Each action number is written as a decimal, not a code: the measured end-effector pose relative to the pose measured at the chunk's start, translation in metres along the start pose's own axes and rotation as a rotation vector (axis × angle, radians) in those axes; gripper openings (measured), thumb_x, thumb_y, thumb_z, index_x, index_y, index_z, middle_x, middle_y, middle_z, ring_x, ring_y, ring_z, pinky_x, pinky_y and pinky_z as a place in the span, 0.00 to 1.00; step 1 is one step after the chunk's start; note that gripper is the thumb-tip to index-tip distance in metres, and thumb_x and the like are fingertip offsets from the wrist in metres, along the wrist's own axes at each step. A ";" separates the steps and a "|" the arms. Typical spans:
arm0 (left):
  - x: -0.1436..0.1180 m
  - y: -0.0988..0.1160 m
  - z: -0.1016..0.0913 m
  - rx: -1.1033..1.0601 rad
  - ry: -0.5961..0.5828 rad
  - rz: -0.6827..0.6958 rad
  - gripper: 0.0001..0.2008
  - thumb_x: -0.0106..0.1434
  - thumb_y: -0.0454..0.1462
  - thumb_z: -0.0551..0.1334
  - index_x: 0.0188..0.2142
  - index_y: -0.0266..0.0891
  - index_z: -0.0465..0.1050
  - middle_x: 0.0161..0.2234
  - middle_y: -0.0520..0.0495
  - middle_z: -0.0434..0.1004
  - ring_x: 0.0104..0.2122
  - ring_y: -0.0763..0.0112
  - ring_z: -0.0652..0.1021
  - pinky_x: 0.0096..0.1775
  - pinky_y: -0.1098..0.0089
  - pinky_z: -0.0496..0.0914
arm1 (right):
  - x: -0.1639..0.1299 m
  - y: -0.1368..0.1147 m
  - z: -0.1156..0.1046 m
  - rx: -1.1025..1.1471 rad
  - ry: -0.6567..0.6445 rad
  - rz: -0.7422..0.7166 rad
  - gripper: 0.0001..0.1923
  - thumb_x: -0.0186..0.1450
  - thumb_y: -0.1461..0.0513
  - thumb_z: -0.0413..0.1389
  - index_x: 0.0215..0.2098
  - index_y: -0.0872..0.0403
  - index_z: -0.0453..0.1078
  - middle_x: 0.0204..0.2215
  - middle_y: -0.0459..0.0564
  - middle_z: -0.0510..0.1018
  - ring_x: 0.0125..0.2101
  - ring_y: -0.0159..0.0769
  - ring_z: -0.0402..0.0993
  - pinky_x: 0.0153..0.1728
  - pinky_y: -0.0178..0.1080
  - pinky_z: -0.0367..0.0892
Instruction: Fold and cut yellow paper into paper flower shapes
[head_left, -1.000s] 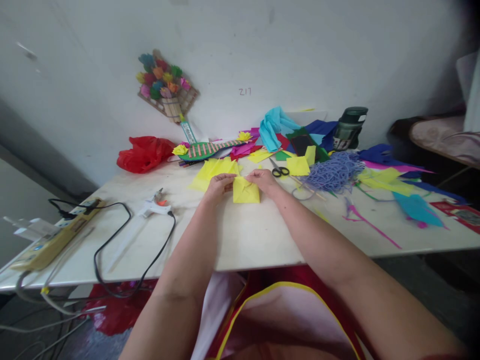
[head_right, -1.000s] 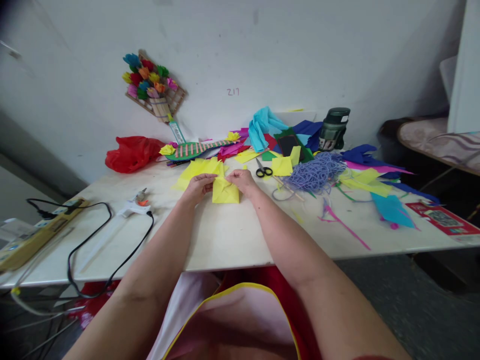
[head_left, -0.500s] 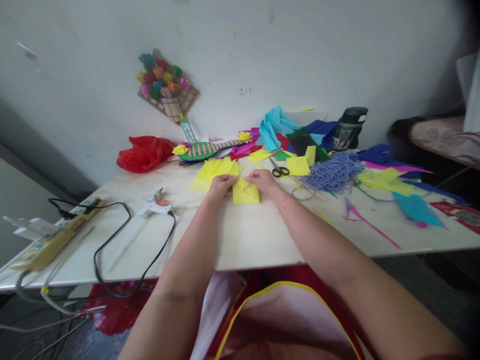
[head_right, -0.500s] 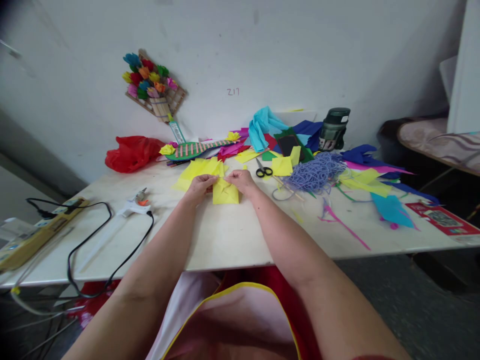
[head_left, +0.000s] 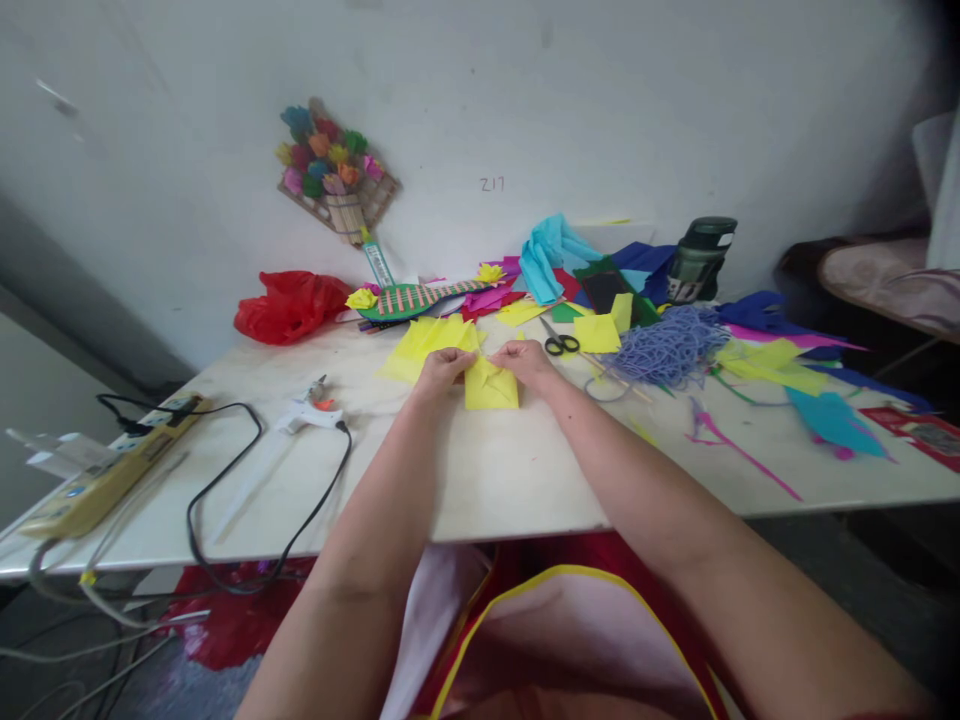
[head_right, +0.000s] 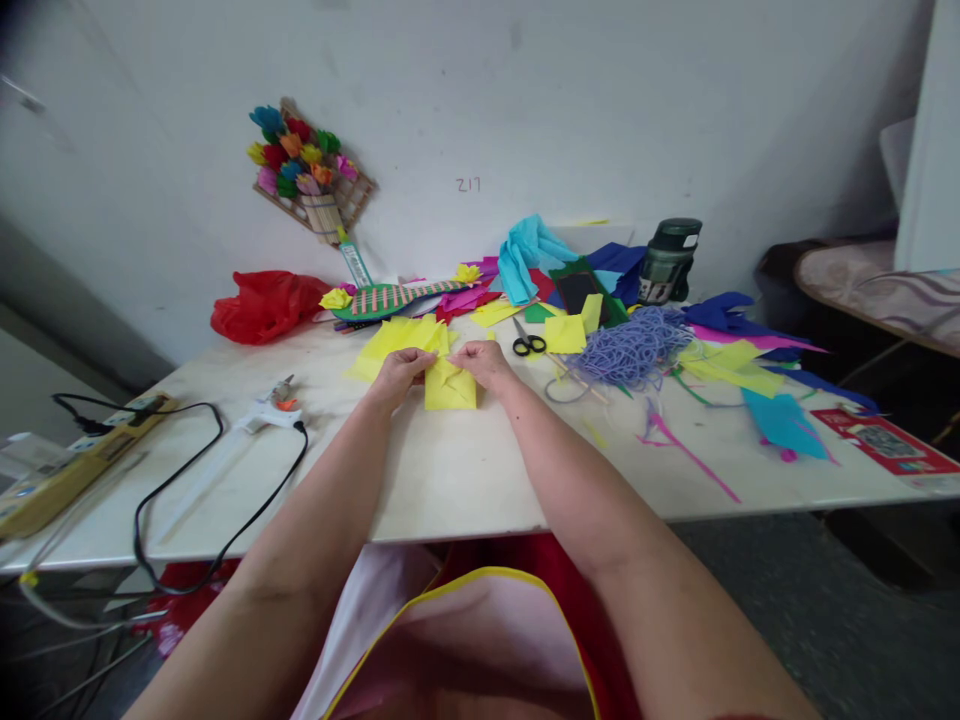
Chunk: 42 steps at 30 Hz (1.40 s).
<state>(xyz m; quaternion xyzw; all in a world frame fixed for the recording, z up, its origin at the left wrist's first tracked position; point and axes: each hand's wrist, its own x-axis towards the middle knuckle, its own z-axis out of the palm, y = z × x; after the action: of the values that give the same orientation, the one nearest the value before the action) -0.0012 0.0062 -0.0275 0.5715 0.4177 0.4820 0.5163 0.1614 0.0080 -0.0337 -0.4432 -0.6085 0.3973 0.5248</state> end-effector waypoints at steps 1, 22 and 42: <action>0.000 0.000 0.000 -0.003 -0.004 -0.011 0.16 0.40 0.45 0.66 0.21 0.36 0.65 0.17 0.53 0.65 0.18 0.79 0.67 0.23 0.75 0.62 | 0.000 0.001 0.000 0.000 -0.001 -0.003 0.11 0.45 0.57 0.58 0.16 0.56 0.66 0.14 0.41 0.67 0.19 0.28 0.62 0.24 0.32 0.60; -0.001 0.002 0.002 -0.074 0.030 -0.065 0.23 0.36 0.42 0.68 0.34 0.35 0.70 0.24 0.49 0.73 0.22 0.73 0.73 0.26 0.72 0.66 | 0.002 0.002 -0.001 0.093 -0.057 0.098 0.16 0.43 0.51 0.59 0.18 0.55 0.63 0.14 0.42 0.67 0.16 0.28 0.62 0.17 0.33 0.60; 0.000 0.000 0.006 -0.153 0.047 -0.054 0.16 0.37 0.42 0.68 0.23 0.35 0.67 0.19 0.51 0.71 0.20 0.73 0.73 0.25 0.72 0.67 | 0.003 0.003 0.002 0.119 -0.025 0.091 0.12 0.44 0.56 0.60 0.19 0.55 0.65 0.13 0.42 0.68 0.16 0.30 0.65 0.17 0.33 0.62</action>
<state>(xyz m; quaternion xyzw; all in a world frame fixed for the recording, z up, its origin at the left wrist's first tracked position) 0.0048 0.0045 -0.0277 0.5076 0.4069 0.5117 0.5612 0.1600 0.0122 -0.0360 -0.4337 -0.5695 0.4617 0.5238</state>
